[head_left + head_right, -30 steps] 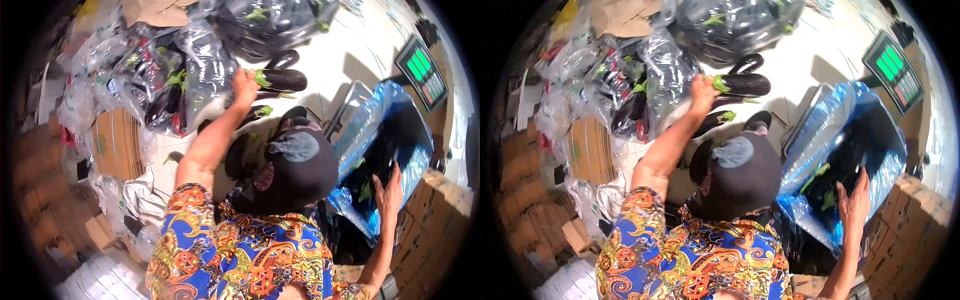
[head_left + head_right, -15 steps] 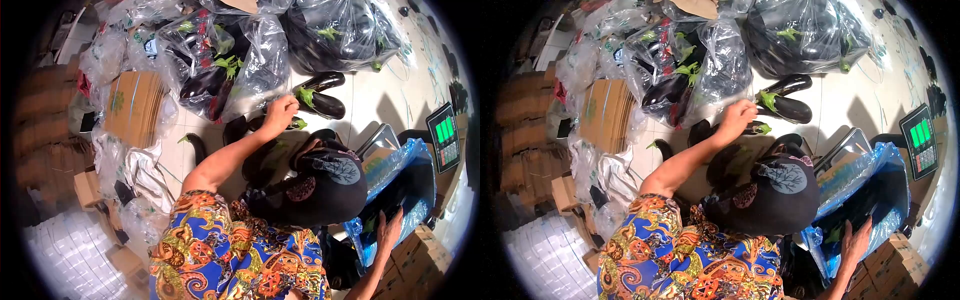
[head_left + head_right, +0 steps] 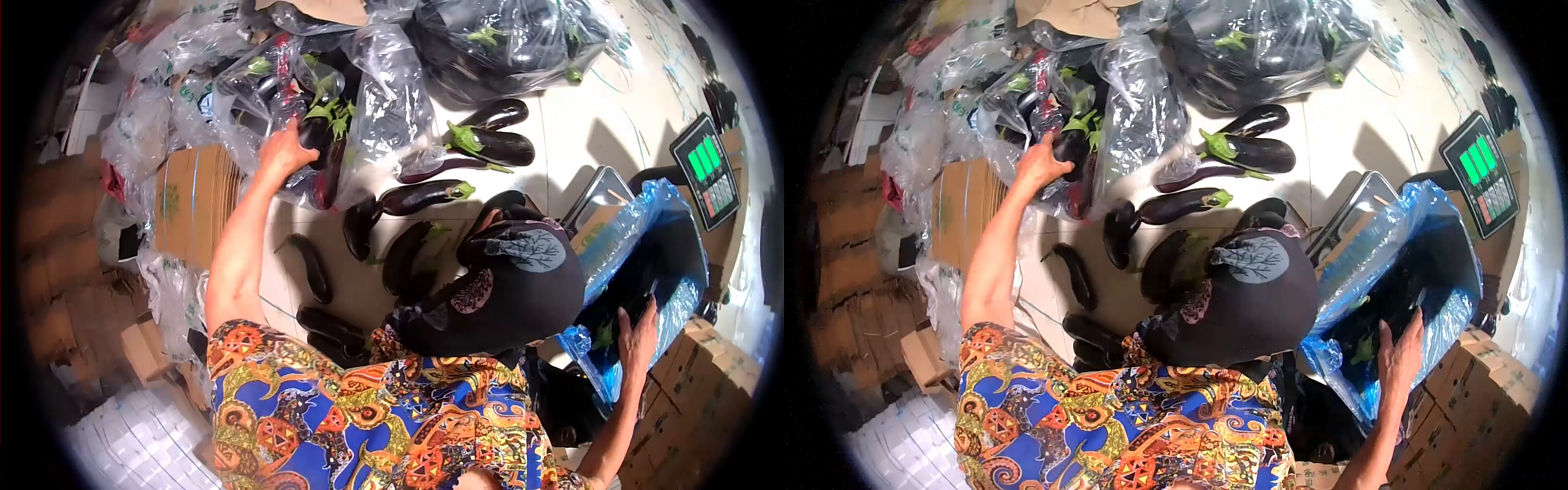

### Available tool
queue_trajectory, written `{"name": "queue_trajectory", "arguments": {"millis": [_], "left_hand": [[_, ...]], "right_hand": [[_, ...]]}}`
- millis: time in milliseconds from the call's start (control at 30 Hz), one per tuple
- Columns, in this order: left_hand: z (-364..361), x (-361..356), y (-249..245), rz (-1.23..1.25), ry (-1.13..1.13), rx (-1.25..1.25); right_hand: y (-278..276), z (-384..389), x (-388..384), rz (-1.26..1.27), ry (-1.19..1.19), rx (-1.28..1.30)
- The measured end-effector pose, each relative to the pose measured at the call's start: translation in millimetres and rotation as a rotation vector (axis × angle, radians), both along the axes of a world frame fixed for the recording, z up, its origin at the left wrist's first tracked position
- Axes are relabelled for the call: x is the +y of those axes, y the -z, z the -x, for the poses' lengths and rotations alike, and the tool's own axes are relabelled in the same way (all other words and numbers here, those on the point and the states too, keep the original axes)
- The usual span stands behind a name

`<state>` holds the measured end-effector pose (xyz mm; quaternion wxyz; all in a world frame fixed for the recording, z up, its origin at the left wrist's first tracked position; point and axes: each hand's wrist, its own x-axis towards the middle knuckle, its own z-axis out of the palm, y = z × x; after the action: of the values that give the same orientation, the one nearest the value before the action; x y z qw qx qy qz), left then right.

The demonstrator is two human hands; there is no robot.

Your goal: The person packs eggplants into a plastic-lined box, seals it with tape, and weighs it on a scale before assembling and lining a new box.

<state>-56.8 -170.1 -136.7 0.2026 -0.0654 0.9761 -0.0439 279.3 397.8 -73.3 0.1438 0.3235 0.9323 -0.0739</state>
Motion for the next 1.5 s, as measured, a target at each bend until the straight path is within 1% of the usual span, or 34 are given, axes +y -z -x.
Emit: {"name": "queue_trajectory", "arguments": {"millis": [33,67,133,167,200,267,333,400,467,533,567,600,667,700,733,800,833,867,933,1000,1067,1133,1167,1200,1267,1333,1367,1400,1433,1467,1500], "left_hand": [[3,-14,1,-0.297,0.048,0.079],[6,-27,5,-0.596,0.010,0.112],[-3,-22,-22,-1.288,-0.276,-0.121],[-15,-8,-41,-1.543,-0.315,-0.176],[-20,-8,-43,-1.678,-0.414,-0.249],[-42,21,-59,-1.849,-0.331,-0.411],[-63,48,-53,-1.655,-0.198,-0.284],[-86,85,-32,-1.074,0.290,-0.056],[-103,124,10,-1.102,0.552,-0.113],[-114,160,58,-0.723,0.608,-0.222],[-122,164,105,-0.782,0.694,-0.082],[-124,171,141,-0.838,0.780,0.061],[-112,214,147,-0.585,0.711,-0.116],[-111,223,166,-0.578,0.717,-0.044],[-109,233,168,-0.515,0.712,0.043],[-97,243,170,-0.376,0.770,0.043],[-95,242,178,-0.270,0.817,0.197],[-96,238,183,-0.343,0.759,0.250],[-79,232,146,-0.570,0.477,-0.153],[-64,210,157,-1.101,0.389,-0.392],[-65,203,137,-1.548,0.081,-0.665],[-66,201,96,-1.805,-0.305,-0.870],[-78,211,90,-1.785,-0.673,-0.591],[-64,210,96,-1.866,-0.554,-0.711],[-49,220,65,-2.034,-0.463,-0.851],[-38,237,30,-2.149,-0.250,-0.822],[-30,241,38,-2.130,-0.300,-0.810],[-35,250,9,-2.074,-0.385,-0.757],[-33,260,-8,-2.031,-0.322,-0.685],[-31,270,-20,-1.988,-0.261,-0.631],[-22,277,-29,-2.016,-0.192,-0.704]], "right_hand": [[3,-2,2,-0.017,-0.024,0.015],[4,-5,5,-0.023,-0.025,0.017],[9,-7,10,-0.021,-0.051,0.024],[13,-9,14,-0.010,-0.058,0.052],[7,-4,8,0.021,-0.033,0.044],[15,-8,14,-0.013,-0.063,0.057],[16,-8,13,-0.026,-0.063,0.059],[16,-10,12,-0.043,-0.064,0.063],[17,-11,10,-0.067,-0.074,0.076],[18,-12,13,-0.041,-0.078,0.079],[18,-13,15,-0.030,-0.079,0.081],[18,-13,15,-0.039,-0.080,0.077],[19,-12,13,-0.059,-0.074,0.066],[16,-12,11,-0.051,-0.055,0.061],[16,-14,12,-0.054,-0.063,0.076],[21,-17,13,-0.047,-0.086,0.110],[23,-16,12,-0.053,-0.085,0.104],[23,-16,11,-0.053,-0.081,0.098],[21,-14,9,-0.065,-0.064,0.086],[22,-16,11,-0.074,-0.083,0.087],[19,-14,8,-0.057,-0.046,0.071],[17,-12,5,-0.041,-0.042,0.077],[17,-13,6,-0.031,-0.052,0.096],[16,-12,7,-0.022,-0.067,0.116],[14,-10,7,-0.018,-0.054,0.107],[14,-11,6,-0.013,-0.032,0.110],[13,-11,6,-0.008,-0.030,0.120],[12,-11,4,-0.005,-0.019,0.126],[17,-14,7,-0.042,-0.034,0.139],[16,-13,7,-0.001,-0.003,0.141],[20,-15,10,-0.004,-0.021,0.171]]}}
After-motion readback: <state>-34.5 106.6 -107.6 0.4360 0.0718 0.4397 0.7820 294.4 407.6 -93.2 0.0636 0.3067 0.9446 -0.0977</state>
